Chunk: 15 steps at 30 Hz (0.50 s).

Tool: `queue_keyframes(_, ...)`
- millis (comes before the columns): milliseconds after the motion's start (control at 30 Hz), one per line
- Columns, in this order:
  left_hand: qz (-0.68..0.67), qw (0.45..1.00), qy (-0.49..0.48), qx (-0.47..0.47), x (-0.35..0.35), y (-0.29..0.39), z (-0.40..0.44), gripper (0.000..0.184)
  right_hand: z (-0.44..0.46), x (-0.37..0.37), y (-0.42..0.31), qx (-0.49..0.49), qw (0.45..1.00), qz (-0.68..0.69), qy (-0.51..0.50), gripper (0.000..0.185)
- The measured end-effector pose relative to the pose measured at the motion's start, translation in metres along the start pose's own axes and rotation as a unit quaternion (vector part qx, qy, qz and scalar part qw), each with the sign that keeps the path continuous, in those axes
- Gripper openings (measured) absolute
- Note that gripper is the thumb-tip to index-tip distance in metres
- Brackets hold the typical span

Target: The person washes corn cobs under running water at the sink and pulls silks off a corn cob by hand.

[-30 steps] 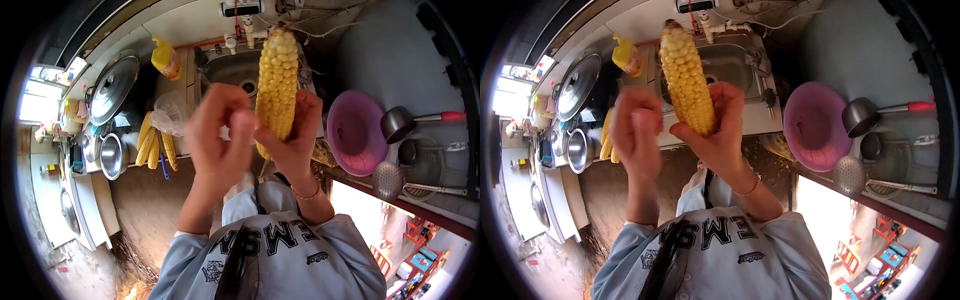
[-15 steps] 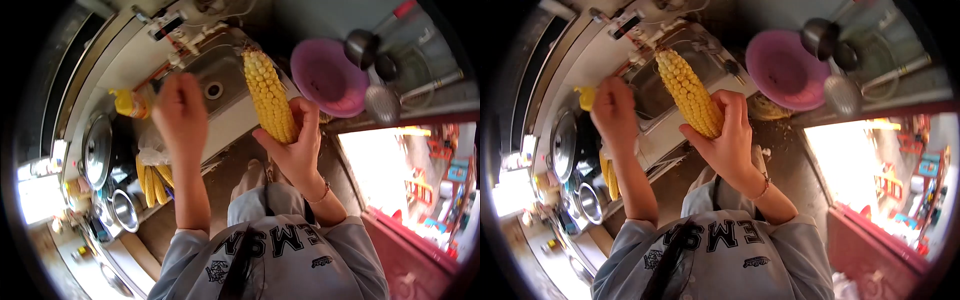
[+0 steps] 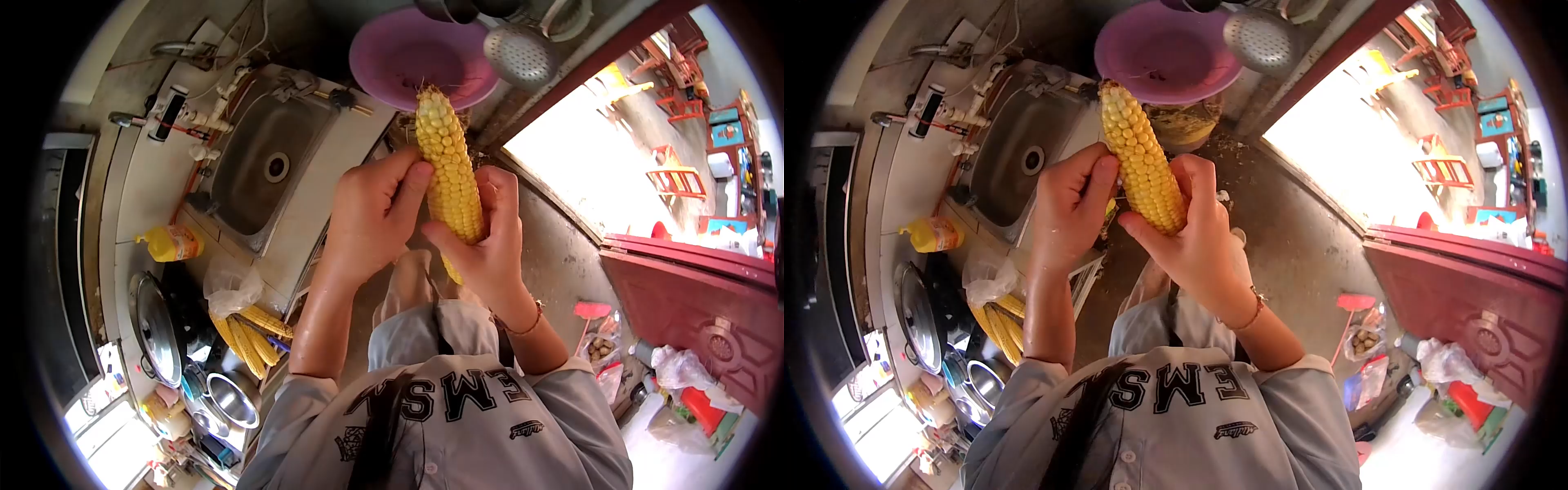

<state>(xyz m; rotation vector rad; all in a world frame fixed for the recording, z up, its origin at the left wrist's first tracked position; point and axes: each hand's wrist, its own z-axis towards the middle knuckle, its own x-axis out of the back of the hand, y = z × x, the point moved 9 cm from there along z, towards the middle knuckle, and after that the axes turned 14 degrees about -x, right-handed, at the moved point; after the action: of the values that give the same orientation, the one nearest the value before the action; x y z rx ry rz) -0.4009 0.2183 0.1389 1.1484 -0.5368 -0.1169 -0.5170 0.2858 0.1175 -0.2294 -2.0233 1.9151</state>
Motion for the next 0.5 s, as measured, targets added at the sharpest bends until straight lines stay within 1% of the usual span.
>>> queue_keyframes(67,-0.013,1.0,0.002,-0.018,-0.016,0.01,0.003,0.018,-0.002,0.019,0.01,-0.015,0.999,0.036,-0.032,0.058)
queue_keyframes(100,-0.169,0.984,0.05,-0.021,-0.015,0.012,0.006,0.021,-0.004,0.031,0.012,-0.014,0.999,0.037,-0.027,0.058)
queue_keyframes(133,-0.322,0.942,0.097,-0.021,-0.018,0.014,0.009,0.025,-0.006,0.043,0.015,-0.01,0.999,0.038,-0.021,0.058)
queue_keyframes(167,-0.322,0.942,0.095,-0.022,-0.028,0.019,0.012,0.025,-0.008,0.057,0.017,-0.006,0.999,0.039,-0.017,0.058)
queue_keyframes(233,-0.178,0.964,0.185,-0.063,-0.025,0.035,0.017,0.029,-0.011,0.083,0.018,0.002,1.0,0.018,-0.007,0.057)
queue_keyframes(267,-0.117,0.974,0.189,-0.036,-0.043,0.045,0.018,0.026,-0.012,0.097,0.019,0.009,1.0,0.0,0.004,0.057)
queue_keyframes(300,-0.114,0.976,0.181,-0.038,-0.063,0.052,0.017,0.026,-0.013,0.112,0.018,0.008,1.0,0.006,0.011,0.057)
queue_keyframes(333,-0.017,0.991,0.109,-0.082,-0.09,0.066,0.018,0.025,-0.017,0.126,0.013,0.024,0.998,-0.05,0.031,0.056)
queue_keyframes(367,0.079,0.988,0.036,-0.125,-0.117,0.078,0.02,0.023,-0.019,0.139,0.01,0.039,0.992,-0.108,0.051,0.056)
queue_keyframes(400,0.076,0.989,0.03,-0.127,-0.134,0.082,0.022,0.023,-0.023,0.152,0.011,0.06,0.987,-0.127,0.084,0.056)
queue_keyframes(433,0.119,0.986,0.03,-0.111,-0.148,0.083,0.024,0.023,-0.023,0.162,0.014,0.056,0.986,-0.128,0.088,0.056)
queue_keyframes(467,0.162,0.982,0.031,-0.096,-0.159,0.084,0.025,0.022,-0.024,0.173,0.013,0.073,0.977,-0.167,0.115,0.056)
queue_keyframes(500,0.16,0.982,0.026,-0.097,-0.17,0.085,0.028,0.022,-0.025,0.183,0.013,0.091,0.964,-0.205,0.14,0.056)
